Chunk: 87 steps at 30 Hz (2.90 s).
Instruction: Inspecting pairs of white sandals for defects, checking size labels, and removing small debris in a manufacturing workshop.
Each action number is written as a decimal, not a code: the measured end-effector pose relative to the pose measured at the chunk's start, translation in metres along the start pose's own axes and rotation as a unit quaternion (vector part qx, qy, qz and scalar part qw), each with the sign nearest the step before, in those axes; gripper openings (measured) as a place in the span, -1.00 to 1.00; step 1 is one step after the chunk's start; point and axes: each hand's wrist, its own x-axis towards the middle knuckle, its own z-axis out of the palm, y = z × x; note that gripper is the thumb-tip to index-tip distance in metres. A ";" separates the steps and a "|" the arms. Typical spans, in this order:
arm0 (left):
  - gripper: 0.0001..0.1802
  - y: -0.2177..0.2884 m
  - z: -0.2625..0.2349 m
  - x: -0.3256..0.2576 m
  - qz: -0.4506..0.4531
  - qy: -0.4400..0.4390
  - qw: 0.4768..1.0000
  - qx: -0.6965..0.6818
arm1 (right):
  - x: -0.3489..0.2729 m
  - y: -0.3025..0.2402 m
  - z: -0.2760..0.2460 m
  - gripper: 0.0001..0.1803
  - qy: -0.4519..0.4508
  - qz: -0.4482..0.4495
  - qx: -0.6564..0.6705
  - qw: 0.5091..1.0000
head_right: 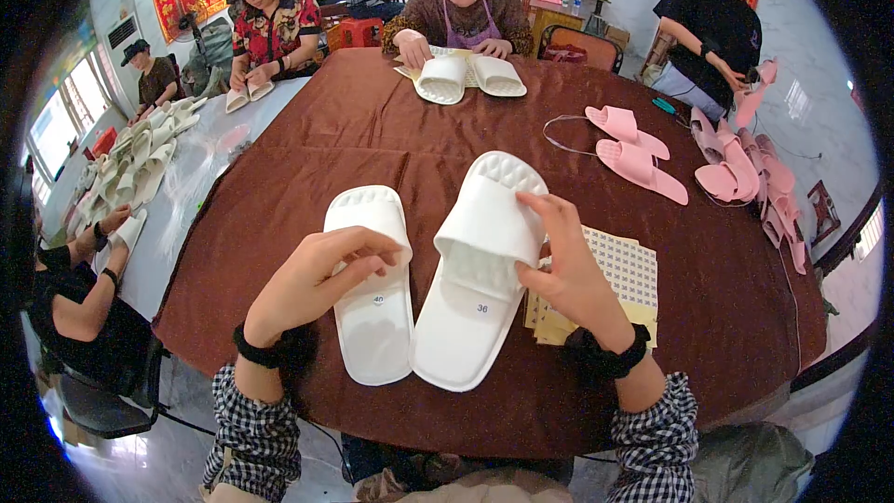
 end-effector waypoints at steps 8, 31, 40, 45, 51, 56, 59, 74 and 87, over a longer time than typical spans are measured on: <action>-0.68 0.021 0.025 -0.047 -0.032 0.027 0.966 0.256 | 0.002 0.014 -0.001 -0.29 -0.046 -0.023 -0.070 0.996; 0.00 0.041 0.072 -0.096 -0.093 0.024 0.948 0.304 | -0.048 -0.052 0.055 -0.41 -0.251 -0.232 -0.108 0.934; -0.12 0.050 0.093 -0.115 -0.114 0.106 0.965 0.211 | -0.044 -0.059 0.064 -0.52 -0.219 -0.247 -0.129 0.935; -0.17 0.035 0.101 -0.121 -0.101 0.140 0.969 0.177 | -0.048 -0.057 0.070 -0.52 -0.188 -0.274 -0.168 0.928; -0.17 0.032 0.100 -0.124 -0.075 0.142 0.973 0.164 | -0.046 -0.059 0.071 -0.49 -0.206 -0.288 -0.209 0.912; -0.18 0.028 0.101 -0.124 -0.061 0.145 0.975 0.156 | -0.037 -0.055 0.066 -0.45 -0.241 -0.304 -0.218 0.896; -0.19 0.025 0.102 -0.123 -0.051 0.145 0.975 0.160 | -0.035 -0.055 0.066 -0.42 -0.251 -0.307 -0.234 0.888; -0.20 0.027 0.099 -0.120 -0.056 0.139 0.970 0.190 | -0.035 -0.042 0.067 -0.48 -0.244 -0.262 -0.095 0.929; -0.25 0.026 0.100 -0.119 -0.059 0.130 0.968 0.207 | -0.046 -0.049 0.073 -0.48 -0.235 -0.234 -0.110 0.937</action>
